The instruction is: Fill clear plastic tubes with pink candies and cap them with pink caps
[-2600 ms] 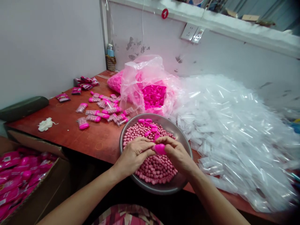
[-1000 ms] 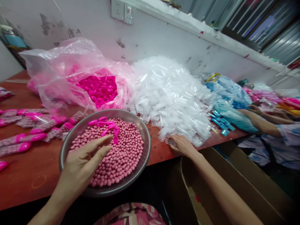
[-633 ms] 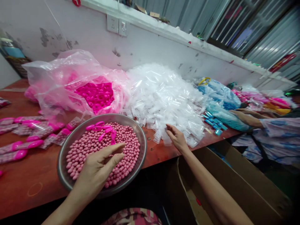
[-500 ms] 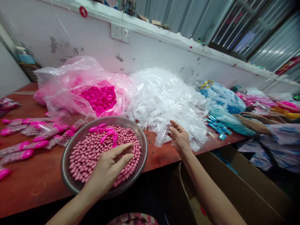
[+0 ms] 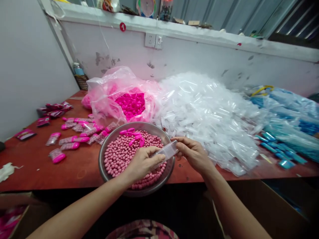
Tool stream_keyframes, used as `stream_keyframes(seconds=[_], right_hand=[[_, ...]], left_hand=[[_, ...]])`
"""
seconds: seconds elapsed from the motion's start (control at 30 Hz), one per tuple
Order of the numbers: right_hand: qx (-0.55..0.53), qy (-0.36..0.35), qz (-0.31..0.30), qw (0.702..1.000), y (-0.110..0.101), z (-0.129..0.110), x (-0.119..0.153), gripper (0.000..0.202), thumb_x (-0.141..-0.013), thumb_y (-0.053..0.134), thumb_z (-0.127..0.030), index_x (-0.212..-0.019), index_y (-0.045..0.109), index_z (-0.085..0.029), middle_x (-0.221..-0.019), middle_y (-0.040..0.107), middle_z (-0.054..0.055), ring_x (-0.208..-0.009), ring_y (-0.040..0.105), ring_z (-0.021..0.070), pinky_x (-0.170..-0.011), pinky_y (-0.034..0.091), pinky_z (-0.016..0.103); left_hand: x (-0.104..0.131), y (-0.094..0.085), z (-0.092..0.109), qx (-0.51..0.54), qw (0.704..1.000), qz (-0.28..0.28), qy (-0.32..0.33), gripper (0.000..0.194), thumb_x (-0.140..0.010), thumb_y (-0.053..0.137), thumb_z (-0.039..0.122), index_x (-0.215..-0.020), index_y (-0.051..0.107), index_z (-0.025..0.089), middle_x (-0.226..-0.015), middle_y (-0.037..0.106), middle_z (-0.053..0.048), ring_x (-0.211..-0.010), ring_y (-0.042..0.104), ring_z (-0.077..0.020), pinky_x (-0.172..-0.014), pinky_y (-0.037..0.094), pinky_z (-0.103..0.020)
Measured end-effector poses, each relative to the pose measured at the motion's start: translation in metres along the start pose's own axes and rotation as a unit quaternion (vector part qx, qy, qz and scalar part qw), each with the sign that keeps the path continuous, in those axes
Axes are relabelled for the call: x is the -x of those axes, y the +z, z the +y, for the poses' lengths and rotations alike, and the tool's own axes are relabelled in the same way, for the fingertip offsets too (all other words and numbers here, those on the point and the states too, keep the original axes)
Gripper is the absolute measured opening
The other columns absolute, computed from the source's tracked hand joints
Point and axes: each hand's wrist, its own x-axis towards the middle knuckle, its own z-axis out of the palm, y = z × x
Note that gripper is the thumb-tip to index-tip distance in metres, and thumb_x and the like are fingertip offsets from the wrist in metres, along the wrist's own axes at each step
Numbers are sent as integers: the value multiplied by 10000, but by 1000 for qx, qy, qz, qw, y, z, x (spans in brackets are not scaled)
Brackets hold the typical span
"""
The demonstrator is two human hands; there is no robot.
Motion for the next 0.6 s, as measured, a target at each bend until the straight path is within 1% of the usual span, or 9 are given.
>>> stream_keyframes(seconds=[0.07, 0.23, 0.3, 0.37, 0.4, 0.47, 0.53, 0.57, 0.6], right_hand=[[42, -4, -5, 999, 1, 0, -6, 257, -744, 652, -341, -920, 674, -154, -633, 620, -10, -509, 543, 93, -516, 475, 224], [60, -29, 55, 996, 7, 17, -30, 303, -741, 634, -396, -937, 667, -166, -725, 650, 10, -557, 589, 126, -545, 516, 276], [106, -49, 70, 991, 10, 24, -39, 351, -745, 631, -387, -1031, 637, -184, -852, 664, 35, -662, 622, 155, -637, 531, 320], [166, -80, 86, 979, 18, 25, -44, 434, -747, 637, -366, -1149, 575, -215, -1013, 641, 58, -810, 624, 179, -775, 506, 364], [185, -92, 78, 975, 23, 24, -44, 463, -748, 639, -362, -1181, 551, -225, -1065, 623, 65, -871, 613, 186, -824, 484, 372], [174, -81, 2, 981, 35, 18, -40, 452, -752, 636, -370, -1168, 554, -214, -1078, 613, 71, -930, 594, 191, -840, 471, 358], [114, -36, -101, 988, 46, 13, -33, 410, -754, 633, -376, -1112, 575, -185, -931, 642, 58, -847, 609, 178, -733, 503, 312], [85, -12, -132, 988, 48, 12, -31, 394, -750, 638, -373, -1085, 580, -173, -828, 641, 40, -767, 612, 163, -661, 507, 284], [61, 6, -141, 988, 49, 11, -29, 379, -744, 646, -368, -1058, 582, -166, -732, 623, 16, -677, 602, 144, -595, 498, 260]], left_hand=[[6, -8, -2, 1, 1000, 22, -13, 256, -783, 569, 352, -839, 624, 108, -574, 514, 23, -473, 503, -81, -436, 386, -169], [20, -34, -14, -4, 994, 97, -52, 293, -767, 584, 384, -869, 623, 112, -571, 536, 21, -463, 514, -92, -439, 424, -185], [23, -43, -19, 2, 993, 107, -55, 330, -773, 578, 399, -942, 625, 118, -598, 540, 20, -474, 506, -90, -445, 423, -187], [25, -49, -21, 18, 994, 100, -44, 358, -788, 563, 403, -1011, 622, 128, -649, 557, 13, -497, 491, -82, -473, 421, -188], [25, -51, -22, 25, 995, 93, -33, 362, -793, 563, 393, -1039, 619, 134, -703, 580, 0, -533, 498, -83, -501, 422, -188], [24, -51, -21, 35, 996, 76, -7, 372, -787, 585, 353, -1090, 609, 140, -840, 614, -30, -634, 521, -98, -571, 426, -193], [22, -51, -21, 38, 997, 59, 11, 400, -766, 617, 314, -1126, 596, 140, -889, 618, -42, -683, 523, -109, -602, 419, -198], [22, -51, -21, 36, 998, 57, 14, 401, -753, 631, 304, -1114, 601, 132, -855, 616, -38, -670, 517, -107, -596, 413, -197], [22, -51, -21, 33, 998, 60, 13, 377, -742, 644, 300, -1073, 618, 119, -792, 607, -28, -638, 507, -101, -576, 404, -194]])
